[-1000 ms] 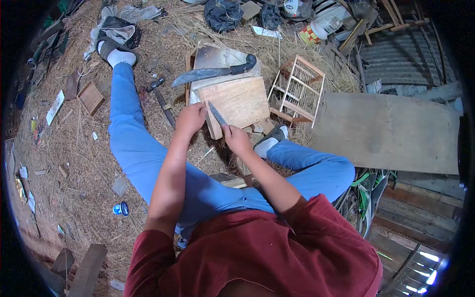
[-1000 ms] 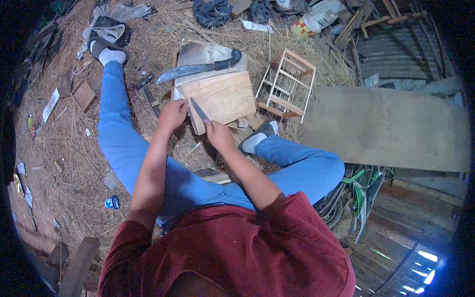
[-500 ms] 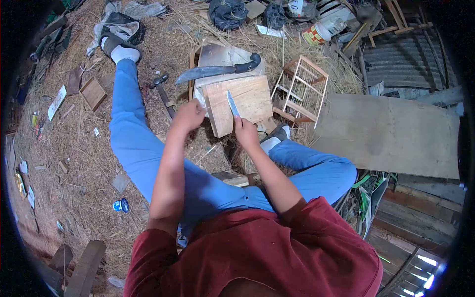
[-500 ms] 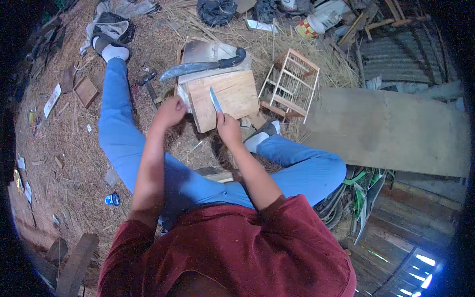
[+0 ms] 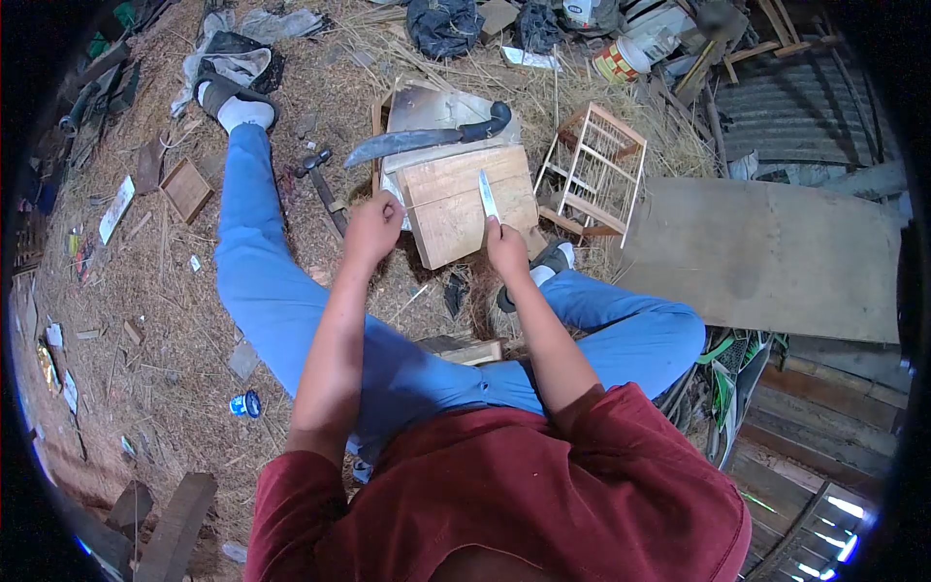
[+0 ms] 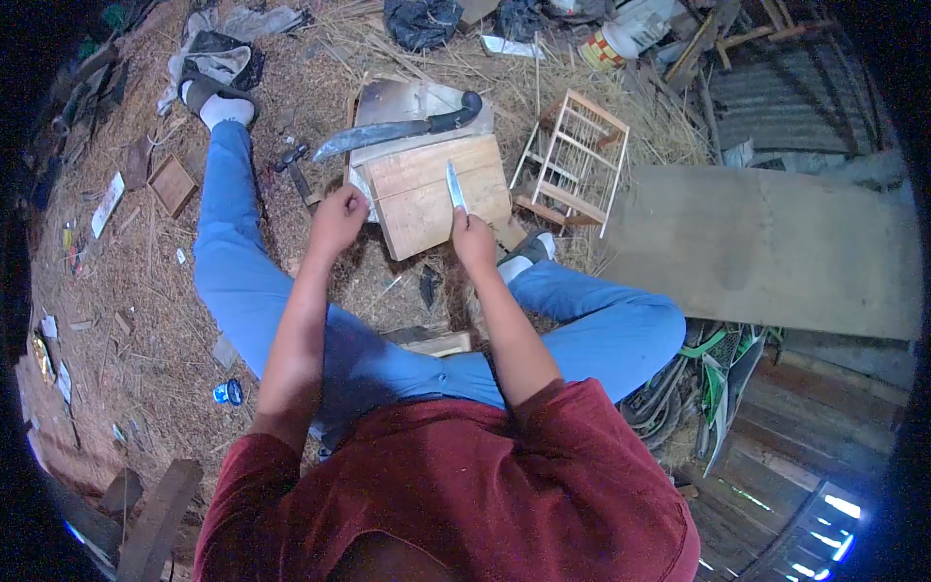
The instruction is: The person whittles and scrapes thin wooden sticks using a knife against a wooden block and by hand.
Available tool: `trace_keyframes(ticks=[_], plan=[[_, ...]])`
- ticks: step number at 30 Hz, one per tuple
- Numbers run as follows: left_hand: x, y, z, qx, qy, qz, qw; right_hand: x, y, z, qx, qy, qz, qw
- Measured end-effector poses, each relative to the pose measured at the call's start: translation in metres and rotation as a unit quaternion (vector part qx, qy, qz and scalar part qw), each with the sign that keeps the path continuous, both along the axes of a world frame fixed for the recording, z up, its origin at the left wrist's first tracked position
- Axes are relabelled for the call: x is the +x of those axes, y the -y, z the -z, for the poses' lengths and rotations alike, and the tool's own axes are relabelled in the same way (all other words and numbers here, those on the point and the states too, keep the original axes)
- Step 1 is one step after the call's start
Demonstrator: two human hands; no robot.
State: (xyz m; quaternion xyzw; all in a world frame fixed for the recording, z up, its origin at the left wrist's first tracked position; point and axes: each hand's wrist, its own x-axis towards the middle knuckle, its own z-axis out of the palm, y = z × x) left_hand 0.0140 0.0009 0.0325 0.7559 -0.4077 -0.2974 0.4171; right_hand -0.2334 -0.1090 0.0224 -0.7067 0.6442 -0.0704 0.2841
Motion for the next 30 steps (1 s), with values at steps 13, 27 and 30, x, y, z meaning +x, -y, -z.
trace_keyframes(ticks=[13, 27, 30], plan=[[-0.03, 0.009, 0.022, -0.034, -0.002, -0.067, 0.997, 0.018, -0.04, -0.014, -0.024, 0.033, -0.041, 0.998], [-0.036, 0.011, 0.021, -0.038, -0.038, -0.082, 0.995, 0.021, -0.047, 0.004, -0.042, 0.028, -0.08, 0.996], [-0.037, 0.008, 0.021, -0.032, -0.015, -0.08, 0.996, 0.022, -0.047, -0.003, 0.015, 0.038, -0.016, 0.999]])
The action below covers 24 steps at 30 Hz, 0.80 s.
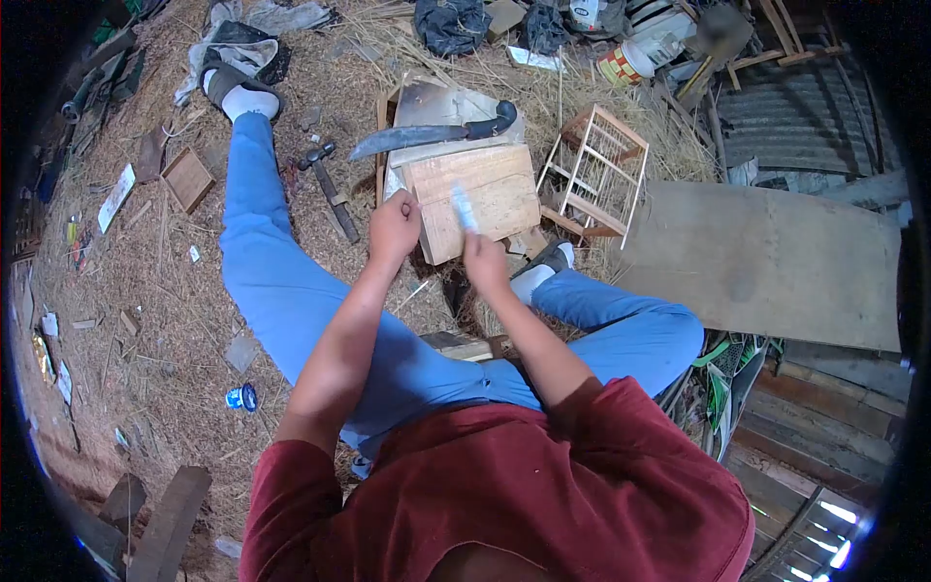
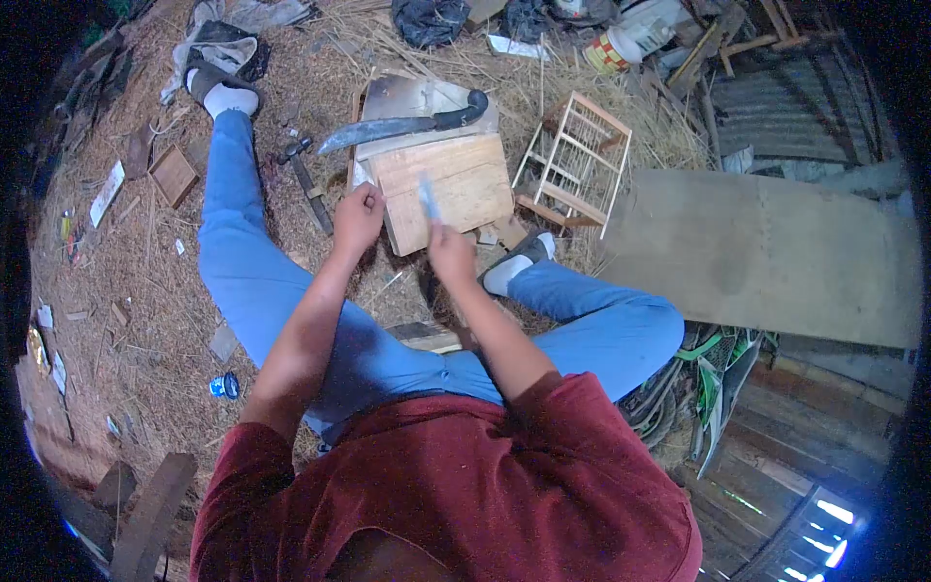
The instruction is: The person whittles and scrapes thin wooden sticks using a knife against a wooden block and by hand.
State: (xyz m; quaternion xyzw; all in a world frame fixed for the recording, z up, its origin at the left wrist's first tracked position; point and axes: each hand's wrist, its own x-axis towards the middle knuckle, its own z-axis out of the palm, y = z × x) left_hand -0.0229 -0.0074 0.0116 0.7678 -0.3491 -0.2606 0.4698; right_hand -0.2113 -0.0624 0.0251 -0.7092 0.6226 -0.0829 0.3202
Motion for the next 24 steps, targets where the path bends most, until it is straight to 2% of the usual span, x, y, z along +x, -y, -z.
trace_keyframes(ticks=[2, 4, 6, 8, 11, 14, 17, 20, 21, 24], plan=[[0.0, 0.001, -0.001, -0.018, -0.015, -0.002, 1.0, 0.009, -0.018, -0.001, -0.072, 0.007, -0.084, 0.994], [0.0, 0.002, 0.0, -0.019, -0.01, 0.0, 1.0, 0.008, -0.01, -0.005, -0.052, -0.001, -0.081, 0.995], [0.001, 0.001, 0.0, -0.02, -0.005, 0.003, 1.0, 0.01, 0.001, -0.004, -0.008, 0.005, -0.006, 1.0], [0.0, 0.001, 0.0, -0.022, -0.004, -0.003, 1.0, 0.017, -0.018, -0.001, -0.055, 0.001, -0.074, 0.996], [0.001, 0.001, -0.001, -0.019, -0.01, -0.003, 1.0, 0.018, -0.013, -0.01, -0.04, -0.009, -0.079, 0.996], [0.001, 0.0, -0.002, -0.021, -0.014, 0.001, 1.0, 0.016, -0.013, -0.011, 0.01, 0.016, -0.015, 1.0], [0.001, 0.001, -0.003, -0.02, -0.01, 0.0, 1.0, 0.017, -0.02, -0.009, -0.029, 0.01, -0.076, 0.997], [0.0, 0.0, -0.002, -0.022, -0.005, -0.005, 1.0, 0.019, -0.013, -0.016, 0.021, 0.0, -0.029, 0.999], [0.0, -0.002, -0.002, -0.021, -0.006, -0.004, 1.0, 0.015, -0.023, 0.004, -0.052, 0.037, -0.067, 0.996], [0.001, 0.001, -0.002, -0.027, -0.016, -0.004, 1.0, 0.024, -0.032, -0.007, -0.014, -0.005, -0.06, 0.998]])
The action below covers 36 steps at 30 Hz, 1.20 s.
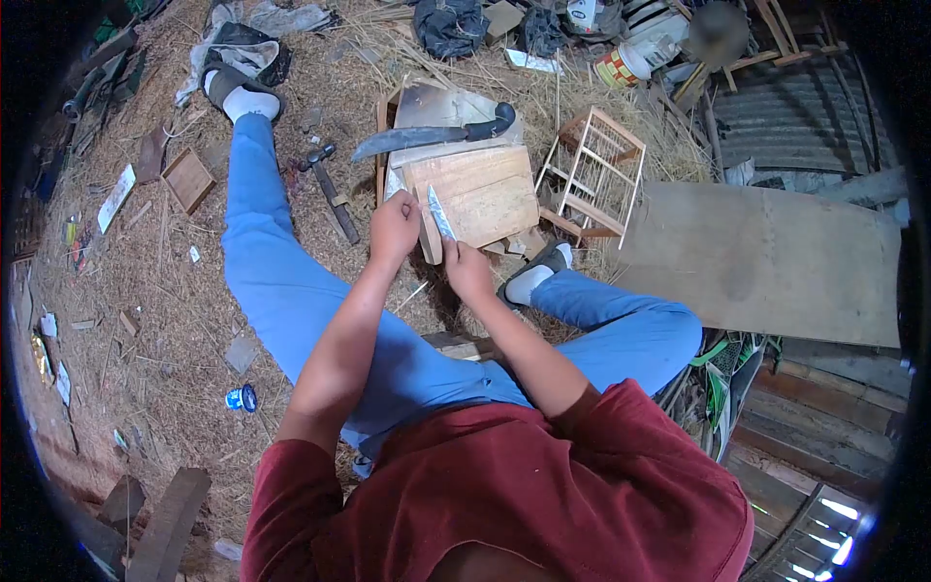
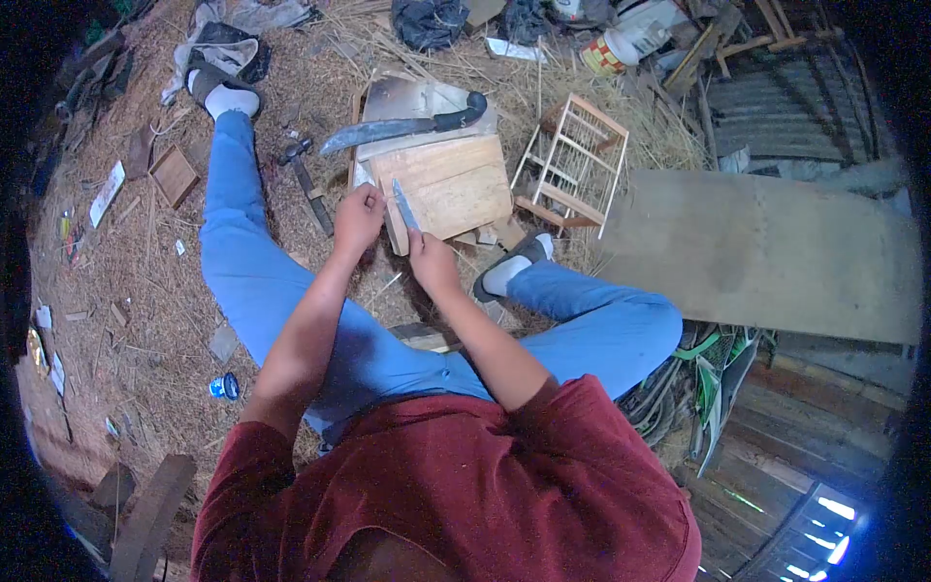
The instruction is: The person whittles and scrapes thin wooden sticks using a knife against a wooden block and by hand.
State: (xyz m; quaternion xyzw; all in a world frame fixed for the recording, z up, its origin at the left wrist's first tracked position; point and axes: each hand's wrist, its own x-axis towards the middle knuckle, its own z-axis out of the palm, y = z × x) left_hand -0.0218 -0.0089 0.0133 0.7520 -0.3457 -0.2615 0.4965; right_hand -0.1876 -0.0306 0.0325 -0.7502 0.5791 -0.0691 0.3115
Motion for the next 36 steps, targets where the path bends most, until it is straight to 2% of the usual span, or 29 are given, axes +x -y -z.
trace_keyframes(ticks=[4, 6, 8, 10, 14, 25, 27, 30, 31, 32, 33, 36], plan=[[0.001, -0.002, 0.006, 0.009, -0.007, 0.005, 1.0, -0.004, 0.005, 0.007, 0.028, 0.035, 0.036, 0.998], [0.001, 0.0, 0.006, 0.003, -0.01, 0.008, 1.0, -0.002, -0.001, 0.015, -0.022, 0.044, -0.011, 0.999], [0.002, 0.0, 0.009, 0.015, -0.031, 0.012, 0.999, -0.002, 0.005, 0.007, -0.001, 0.021, -0.013, 1.0], [0.002, 0.0, 0.013, 0.019, -0.029, 0.01, 0.999, 0.001, 0.0, 0.005, -0.047, 0.034, -0.021, 0.998], [0.002, 0.002, 0.021, 0.016, -0.048, 0.013, 0.999, 0.003, 0.005, -0.003, 0.004, 0.014, -0.019, 1.0], [0.003, 0.001, 0.02, 0.004, -0.076, 0.023, 0.997, 0.002, 0.002, 0.003, -0.012, 0.031, -0.028, 0.999], [0.004, 0.002, 0.023, 0.002, -0.067, 0.021, 0.998, -0.002, 0.008, 0.004, 0.028, 0.041, -0.037, 0.998], [0.012, -0.003, -0.013, -0.012, -0.065, 0.03, 0.997, -0.007, 0.022, -0.013, 0.083, 0.079, -0.015, 0.993], [0.016, -0.006, -0.031, -0.033, -0.064, 0.02, 0.997, -0.017, 0.033, 0.01, 0.075, 0.147, 0.014, 0.986], [0.019, -0.007, -0.042, -0.054, -0.064, 0.01, 0.996, -0.018, 0.041, 0.0, 0.073, 0.15, 0.015, 0.986], [0.028, -0.009, -0.045, -0.101, -0.012, 0.019, 0.995, -0.021, 0.051, -0.012, 0.031, 0.16, 0.036, 0.986], [0.05, -0.02, -0.05, -0.161, -0.02, 0.057, 0.985, -0.02, 0.07, -0.056, -0.051, 0.174, 0.068, 0.981]])
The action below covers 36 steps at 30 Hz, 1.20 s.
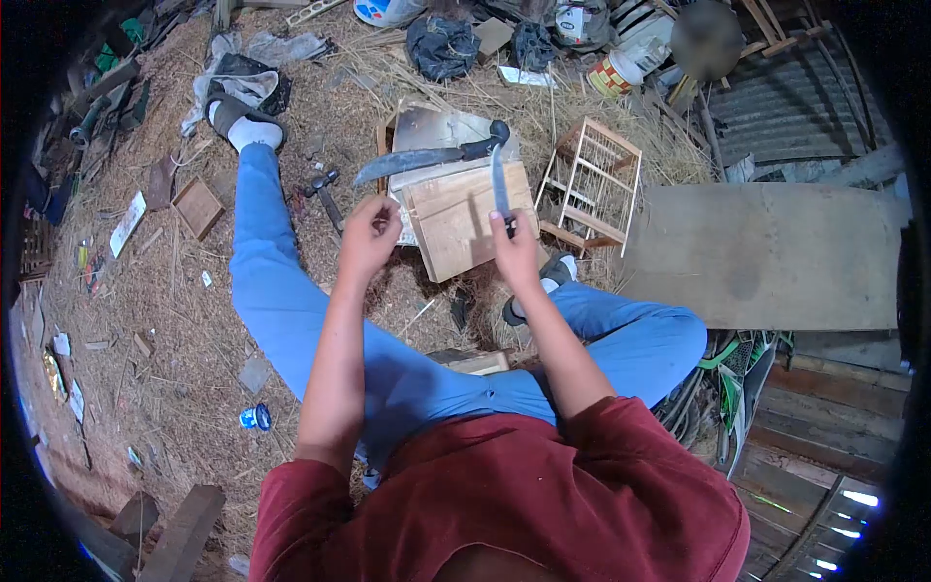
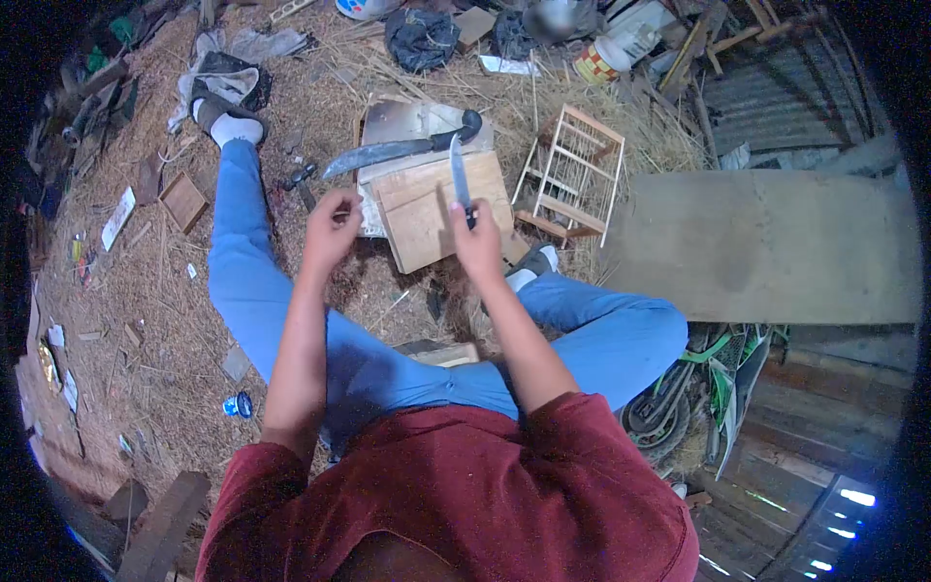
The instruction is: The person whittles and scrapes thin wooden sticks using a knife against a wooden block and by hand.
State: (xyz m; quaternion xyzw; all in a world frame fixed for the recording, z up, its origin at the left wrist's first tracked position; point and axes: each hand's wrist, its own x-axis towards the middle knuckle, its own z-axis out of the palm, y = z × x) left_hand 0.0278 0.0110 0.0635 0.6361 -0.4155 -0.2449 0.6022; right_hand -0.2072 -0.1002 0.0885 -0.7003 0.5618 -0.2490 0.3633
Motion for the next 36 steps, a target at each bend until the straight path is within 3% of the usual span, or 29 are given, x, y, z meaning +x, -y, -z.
trace_keyframes(ticks=[2, 4, 6, 12, 17, 19, 26, 32, 34, 36], plan=[[0.007, -0.007, -0.015, 0.002, 0.004, 0.013, 1.0, -0.002, 0.005, -0.018, -0.037, 0.004, 0.019, 0.999], [0.01, -0.02, -0.033, 0.064, -0.035, 0.071, 0.995, -0.002, 0.006, -0.032, -0.057, 0.039, -0.087, 0.994], [0.01, -0.025, -0.039, 0.046, -0.04, 0.09, 0.994, 0.0, -0.008, -0.047, -0.079, 0.027, -0.091, 0.992], [0.013, -0.032, -0.081, 0.031, -0.073, 0.094, 0.992, -0.011, -0.015, -0.034, 0.059, 0.025, -0.192, 0.979], [0.013, -0.027, -0.095, -0.016, -0.171, 0.113, 0.979, -0.003, -0.033, -0.057, 0.125, 0.091, -0.157, 0.975], [-0.005, -0.025, -0.105, -0.103, -0.258, 0.107, 0.955, 0.001, -0.041, -0.065, 0.141, 0.103, -0.136, 0.975], [-0.057, -0.008, -0.104, -0.098, -0.163, 0.086, 0.978, 0.006, -0.056, -0.087, 0.145, 0.14, -0.122, 0.972], [-0.065, -0.003, -0.14, -0.116, -0.295, 0.016, 0.948, -0.024, -0.043, -0.124, 0.146, 0.209, -0.114, 0.96], [-0.068, -0.011, -0.156, -0.096, -0.345, 0.059, 0.932, -0.031, -0.036, -0.134, 0.103, 0.179, -0.134, 0.969], [-0.079, -0.016, -0.174, -0.07, -0.345, 0.058, 0.934, -0.033, -0.033, -0.157, -0.101, 0.119, -0.213, 0.964]])
